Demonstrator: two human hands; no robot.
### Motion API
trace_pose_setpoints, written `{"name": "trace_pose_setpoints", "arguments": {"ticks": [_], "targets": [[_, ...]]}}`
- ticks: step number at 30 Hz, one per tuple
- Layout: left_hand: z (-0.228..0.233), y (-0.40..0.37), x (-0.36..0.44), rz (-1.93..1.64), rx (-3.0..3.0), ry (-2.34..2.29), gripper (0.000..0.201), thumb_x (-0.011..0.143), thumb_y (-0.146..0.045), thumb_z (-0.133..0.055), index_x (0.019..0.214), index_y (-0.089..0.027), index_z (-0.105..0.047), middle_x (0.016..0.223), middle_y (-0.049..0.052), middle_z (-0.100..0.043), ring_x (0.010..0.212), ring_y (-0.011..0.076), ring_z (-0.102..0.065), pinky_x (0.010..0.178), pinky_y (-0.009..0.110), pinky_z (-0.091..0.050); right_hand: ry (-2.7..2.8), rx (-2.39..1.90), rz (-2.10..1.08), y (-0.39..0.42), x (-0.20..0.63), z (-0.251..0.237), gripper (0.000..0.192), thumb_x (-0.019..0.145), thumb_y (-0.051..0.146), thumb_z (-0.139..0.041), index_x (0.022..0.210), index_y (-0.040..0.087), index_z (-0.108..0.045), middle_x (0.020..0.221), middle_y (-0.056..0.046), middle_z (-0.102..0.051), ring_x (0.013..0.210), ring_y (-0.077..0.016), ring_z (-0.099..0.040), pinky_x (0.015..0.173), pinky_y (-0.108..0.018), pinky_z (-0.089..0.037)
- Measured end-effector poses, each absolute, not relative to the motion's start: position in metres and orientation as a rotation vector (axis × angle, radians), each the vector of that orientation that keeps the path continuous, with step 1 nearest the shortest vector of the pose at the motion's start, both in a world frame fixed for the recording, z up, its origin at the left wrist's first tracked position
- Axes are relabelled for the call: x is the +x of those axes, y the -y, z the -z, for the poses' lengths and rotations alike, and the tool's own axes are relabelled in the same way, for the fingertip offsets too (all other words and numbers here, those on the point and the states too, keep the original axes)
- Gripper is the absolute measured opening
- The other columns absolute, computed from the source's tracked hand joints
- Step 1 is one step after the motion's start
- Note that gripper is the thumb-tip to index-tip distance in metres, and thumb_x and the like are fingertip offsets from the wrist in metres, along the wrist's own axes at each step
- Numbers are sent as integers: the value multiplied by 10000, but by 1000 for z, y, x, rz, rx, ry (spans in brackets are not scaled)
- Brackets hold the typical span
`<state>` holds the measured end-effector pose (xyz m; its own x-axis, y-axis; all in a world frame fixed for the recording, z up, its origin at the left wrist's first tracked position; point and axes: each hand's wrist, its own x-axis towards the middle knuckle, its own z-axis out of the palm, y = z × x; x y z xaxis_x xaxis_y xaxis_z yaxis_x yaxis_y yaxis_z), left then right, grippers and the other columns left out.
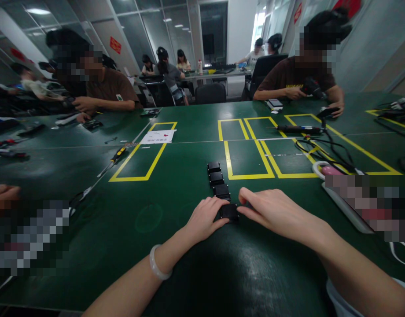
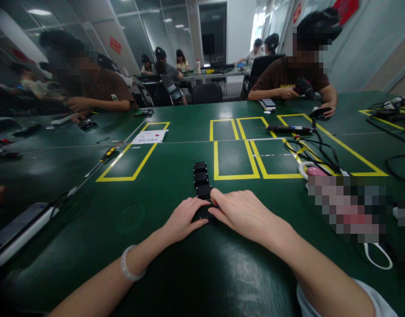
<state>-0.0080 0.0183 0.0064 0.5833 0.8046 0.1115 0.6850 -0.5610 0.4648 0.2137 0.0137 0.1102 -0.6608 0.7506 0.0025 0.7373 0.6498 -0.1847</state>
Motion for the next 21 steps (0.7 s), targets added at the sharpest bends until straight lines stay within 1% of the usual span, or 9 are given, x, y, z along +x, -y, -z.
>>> {"name": "trace_pose_setpoints", "arguments": {"ticks": [2,7,9,13,16,21], "targets": [[-7,-18,-8,-436,2446,-1208,372,886,-385,-602,1210,-249,-477,1159,36,-574,1013,227,-520,856,351,-422,2789,-1273,-236,-14,214,-109,115,965,311,-357,937,222,-425,691,13,-609,569,-150,-574,488,-259,-221],[-6,-18,-8,-438,2451,-1216,370,886,-387,-601,1206,-245,-480,1161,40,-573,1018,226,-521,857,351,-422,2790,-1198,-256,-13,216,-110,42,932,229,-376,951,224,-413,767,10,-626,608,-141,-591,497,-251,-239],[-5,-18,-8,-440,2453,-1217,371,888,-391,-598,1208,-245,-481,1170,44,-571,1020,228,-522,857,352,-421,2782,-1202,-261,-12,215,-111,33,931,247,-397,948,224,-412,775,10,-630,628,-145,-600,508,-251,-249],[-5,-18,-7,-441,2459,-1205,370,892,-390,-594,1211,-243,-478,1171,43,-573,1025,228,-522,861,352,-417,2789,-1258,-227,-13,213,-109,139,961,358,-384,943,224,-416,721,14,-624,610,-158,-599,502,-255,-239],[-5,-18,-7,-444,2455,-1199,365,891,-382,-599,1205,-240,-478,1168,39,-577,1024,229,-521,858,349,-416,2792,-1274,-187,-14,214,-106,102,967,296,-354,942,222,-419,716,11,-624,589,-152,-591,491,-258,-223],[-5,-19,-7,-446,2455,-1197,368,892,-383,-596,1211,-243,-477,1166,40,-577,1023,231,-521,865,354,-415,2757,-1221,-232,-14,216,-109,53,942,235,-379,918,220,-424,827,-7,-642,649,-139,-597,505,-256,-248]]}}
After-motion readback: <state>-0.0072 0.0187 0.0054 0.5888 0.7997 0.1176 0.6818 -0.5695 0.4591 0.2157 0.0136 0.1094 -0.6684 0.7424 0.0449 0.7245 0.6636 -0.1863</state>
